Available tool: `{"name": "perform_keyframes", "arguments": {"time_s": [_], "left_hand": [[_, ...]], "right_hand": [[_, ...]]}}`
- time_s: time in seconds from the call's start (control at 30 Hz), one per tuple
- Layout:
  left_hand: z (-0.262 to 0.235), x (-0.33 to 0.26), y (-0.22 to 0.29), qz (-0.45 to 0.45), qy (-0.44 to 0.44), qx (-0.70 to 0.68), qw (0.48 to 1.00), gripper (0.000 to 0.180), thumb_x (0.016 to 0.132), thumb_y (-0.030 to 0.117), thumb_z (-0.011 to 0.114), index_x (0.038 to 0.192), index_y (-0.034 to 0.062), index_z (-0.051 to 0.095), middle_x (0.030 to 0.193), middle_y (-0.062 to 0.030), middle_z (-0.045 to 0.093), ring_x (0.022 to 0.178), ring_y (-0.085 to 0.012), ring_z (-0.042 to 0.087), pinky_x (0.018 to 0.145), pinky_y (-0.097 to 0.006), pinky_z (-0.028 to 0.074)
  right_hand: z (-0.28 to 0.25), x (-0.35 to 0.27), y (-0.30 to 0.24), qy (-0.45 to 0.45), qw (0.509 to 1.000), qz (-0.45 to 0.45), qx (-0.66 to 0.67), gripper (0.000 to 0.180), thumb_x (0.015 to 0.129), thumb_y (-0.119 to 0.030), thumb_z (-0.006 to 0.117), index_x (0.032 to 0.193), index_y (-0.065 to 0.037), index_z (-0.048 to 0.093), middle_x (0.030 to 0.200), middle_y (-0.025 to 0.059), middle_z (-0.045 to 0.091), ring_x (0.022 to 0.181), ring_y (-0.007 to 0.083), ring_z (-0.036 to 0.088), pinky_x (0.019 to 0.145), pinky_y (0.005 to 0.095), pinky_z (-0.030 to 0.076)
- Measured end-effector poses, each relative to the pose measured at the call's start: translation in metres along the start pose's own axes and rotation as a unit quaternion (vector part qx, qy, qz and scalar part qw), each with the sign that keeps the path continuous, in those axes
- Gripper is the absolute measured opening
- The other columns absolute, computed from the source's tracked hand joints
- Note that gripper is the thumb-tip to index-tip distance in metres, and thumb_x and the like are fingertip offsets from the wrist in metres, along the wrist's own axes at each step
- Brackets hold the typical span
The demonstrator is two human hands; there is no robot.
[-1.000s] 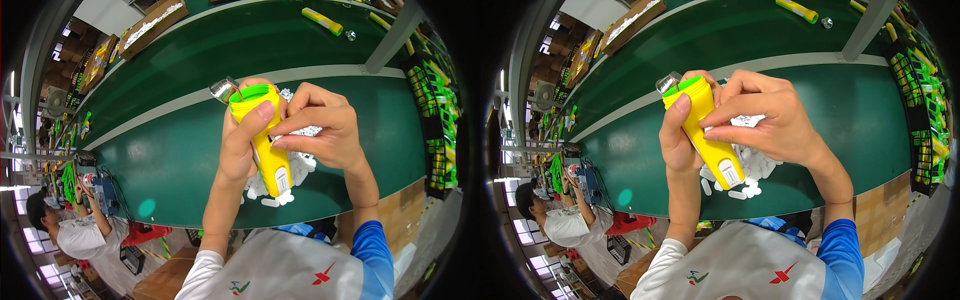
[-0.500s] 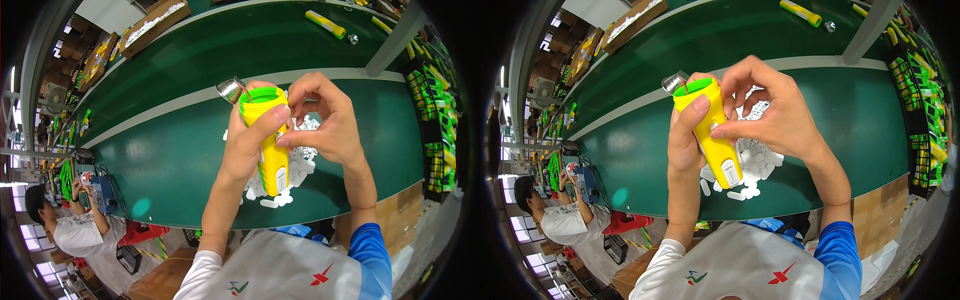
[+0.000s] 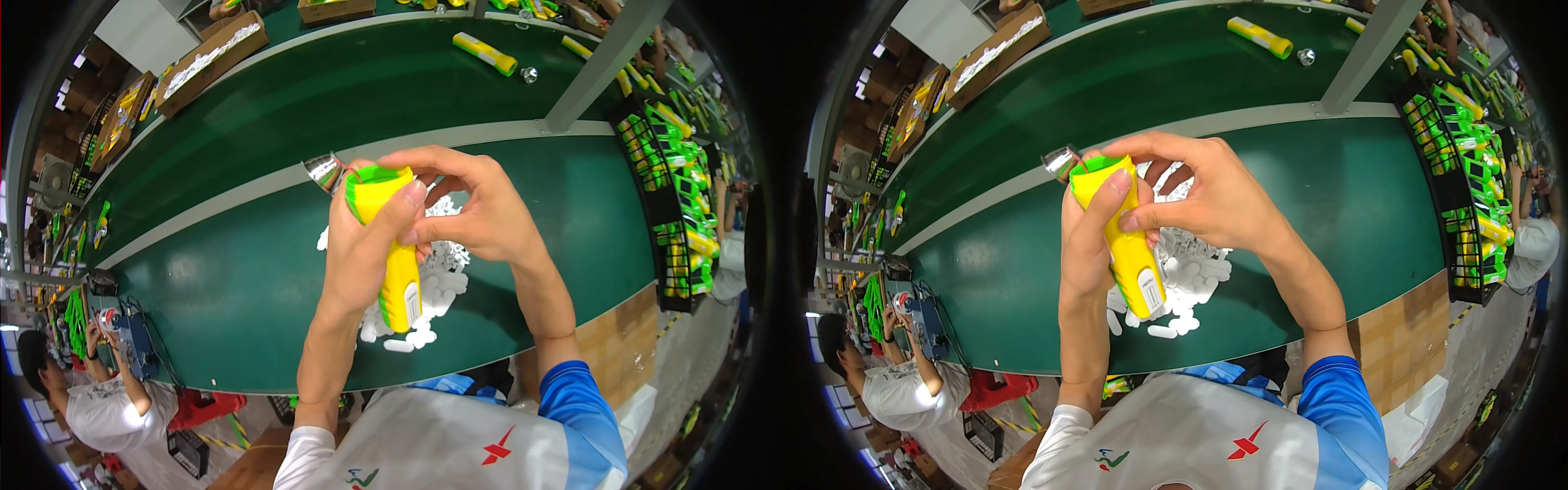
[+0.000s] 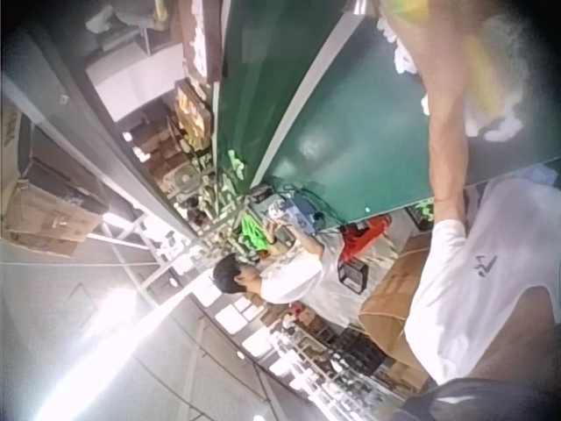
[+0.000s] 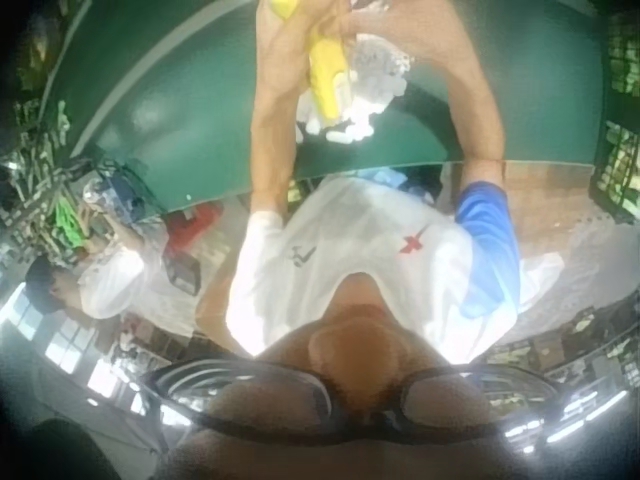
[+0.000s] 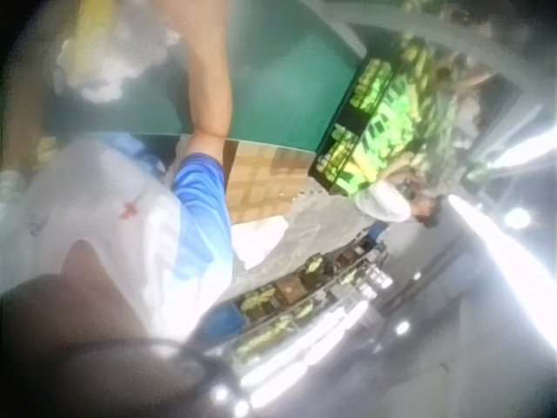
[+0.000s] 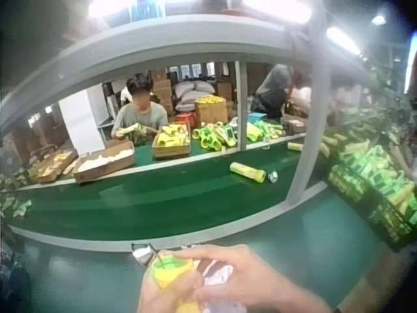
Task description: The person assembles flashlights by inserting small white switch pieces into the flashlight bodies, pressing the casing halves together, and placing the assembled flashlights onto the conveyor belt.
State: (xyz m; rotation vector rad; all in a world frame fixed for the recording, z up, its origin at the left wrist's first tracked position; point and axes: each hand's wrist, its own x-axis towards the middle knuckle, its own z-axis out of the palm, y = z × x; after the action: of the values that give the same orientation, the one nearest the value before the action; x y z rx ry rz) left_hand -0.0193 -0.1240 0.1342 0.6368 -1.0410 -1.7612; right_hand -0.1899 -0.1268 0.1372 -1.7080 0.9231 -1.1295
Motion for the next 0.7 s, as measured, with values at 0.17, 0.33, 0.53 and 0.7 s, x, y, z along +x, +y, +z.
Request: {"name": "perform_keyframes", "arguments": {"time_s": [0.17, 0.33, 0.53, 0.7], "left_hand": [[-0.003, -0.007, -0.002, 0.041, 0.017, -0.017, 0.999, 0.029, 0.095, 0.019, 0.065, 0.114, 0.0063, 0.047, 0.08, -0.0064, 0.06, 0.062, -0.0133, 0.06, 0.054, -0.025, 0.051], [-0.001, -0.012, -0.01, 0.26, 0.067, 0.106, 0.957, 0.046, 0.1, 0.039, 0.055, 0.127, 0.0031, 0.045, 0.096, -0.0126, 0.062, 0.091, -0.0179, 0.059, 0.079, -0.032, 0.05], [0.0, -0.004, -0.003, 0.26, 0.052, 0.241, 0.934, 0.054, 0.104, 0.054, 0.039, 0.123, 0.0035, 0.046, 0.105, -0.0166, 0.066, 0.096, -0.0179, 0.058, 0.089, -0.028, 0.042], [-0.021, 0.005, -0.001, 0.13, -0.038, 0.263, 0.955, 0.064, 0.101, 0.059, 0.043, 0.128, 0.0007, 0.047, 0.106, -0.0172, 0.066, 0.097, -0.0213, 0.061, 0.092, -0.034, 0.045]], "right_hand": [[0.007, -0.004, -0.006, -0.007, 0.999, 0.0, 0.053, 0.069, 0.077, -0.011, 0.084, 0.139, -0.007, 0.055, 0.119, 0.0085, 0.066, 0.103, 0.0149, 0.064, 0.083, 0.0302, 0.055], [0.027, -0.008, 0.007, -0.08, 0.979, 0.084, 0.171, 0.055, 0.095, -0.025, 0.069, 0.14, -0.004, 0.045, 0.117, 0.011, 0.061, 0.104, 0.0166, 0.059, 0.091, 0.0313, 0.049], [0.058, -0.015, 0.026, -0.133, 0.951, 0.066, 0.271, 0.052, 0.107, -0.049, 0.039, 0.115, 0.001, 0.054, 0.1, 0.01, 0.063, 0.095, 0.0148, 0.062, 0.084, 0.0301, 0.051], [0.051, -0.029, 0.022, -0.062, 0.898, 0.123, 0.418, 0.057, 0.104, -0.058, 0.037, 0.11, -0.004, 0.057, 0.084, 0.0076, 0.063, 0.065, 0.0167, 0.063, 0.059, 0.0296, 0.054]]}}
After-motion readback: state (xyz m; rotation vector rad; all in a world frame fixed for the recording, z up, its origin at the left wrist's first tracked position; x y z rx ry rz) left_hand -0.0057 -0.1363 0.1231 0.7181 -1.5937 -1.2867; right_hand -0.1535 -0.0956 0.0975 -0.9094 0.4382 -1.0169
